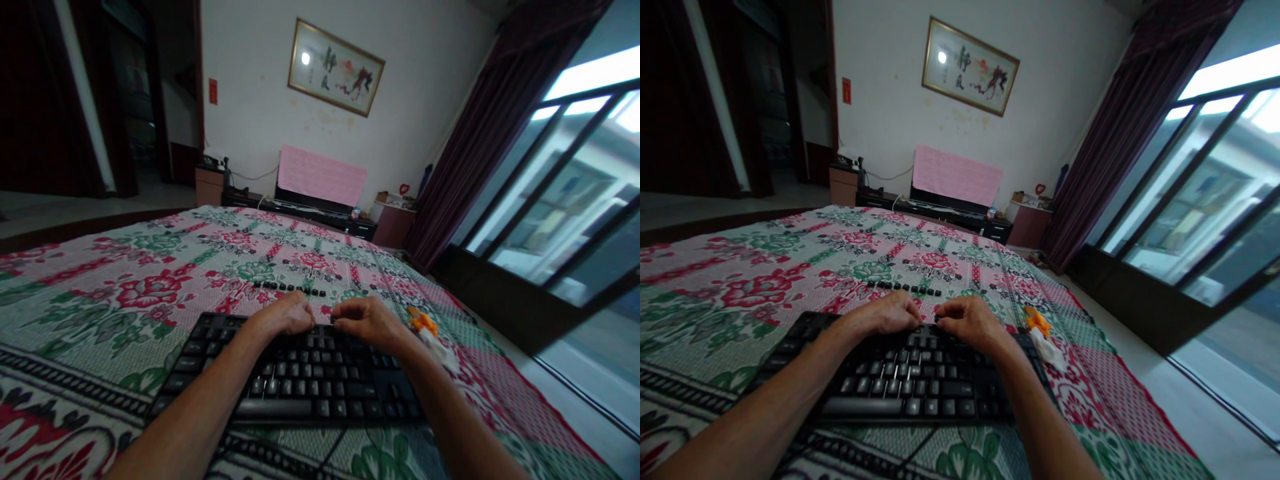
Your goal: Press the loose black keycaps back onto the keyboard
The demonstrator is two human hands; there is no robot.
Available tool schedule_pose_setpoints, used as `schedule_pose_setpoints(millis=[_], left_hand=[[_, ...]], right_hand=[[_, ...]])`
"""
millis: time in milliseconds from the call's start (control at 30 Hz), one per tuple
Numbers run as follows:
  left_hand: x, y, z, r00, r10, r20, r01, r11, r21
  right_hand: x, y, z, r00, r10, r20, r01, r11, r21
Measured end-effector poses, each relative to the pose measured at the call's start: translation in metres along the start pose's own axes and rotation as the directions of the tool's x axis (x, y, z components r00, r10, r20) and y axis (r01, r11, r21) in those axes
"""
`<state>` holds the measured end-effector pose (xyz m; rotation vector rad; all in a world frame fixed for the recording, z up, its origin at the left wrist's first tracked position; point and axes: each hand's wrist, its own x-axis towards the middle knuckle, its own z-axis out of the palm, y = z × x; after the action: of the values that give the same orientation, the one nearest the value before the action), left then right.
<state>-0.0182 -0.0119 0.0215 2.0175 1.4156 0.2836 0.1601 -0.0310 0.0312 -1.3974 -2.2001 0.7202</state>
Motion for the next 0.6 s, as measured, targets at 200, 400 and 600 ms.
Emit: schedule_pose_setpoints(millis=[200, 400, 600], left_hand=[[-0.0011, 0.004, -0.0045, 0.999, 0.02, -0.032, -0.019, 0.999, 0.038], [0.0024, 0.0011, -0.002, 0.996, 0.074, -0.041, -0.072, 0.997, 0.04], [0.0014, 0.0026, -0.0025, 0.996, 0.064, -0.054, -0.058, 0.993, 0.107]], right_hand=[[-0.004, -0.0018, -0.0007, 0.995, -0.099, -0.012, 0.096, 0.982, -0.164], [-0.005, -0.0064, 0.0004, 0.998, -0.061, 0.006, 0.061, 0.983, -0.171], [-0.0053, -0.0077, 0.0001, 0.999, -0.046, 0.027, 0.049, 0.984, -0.171]])
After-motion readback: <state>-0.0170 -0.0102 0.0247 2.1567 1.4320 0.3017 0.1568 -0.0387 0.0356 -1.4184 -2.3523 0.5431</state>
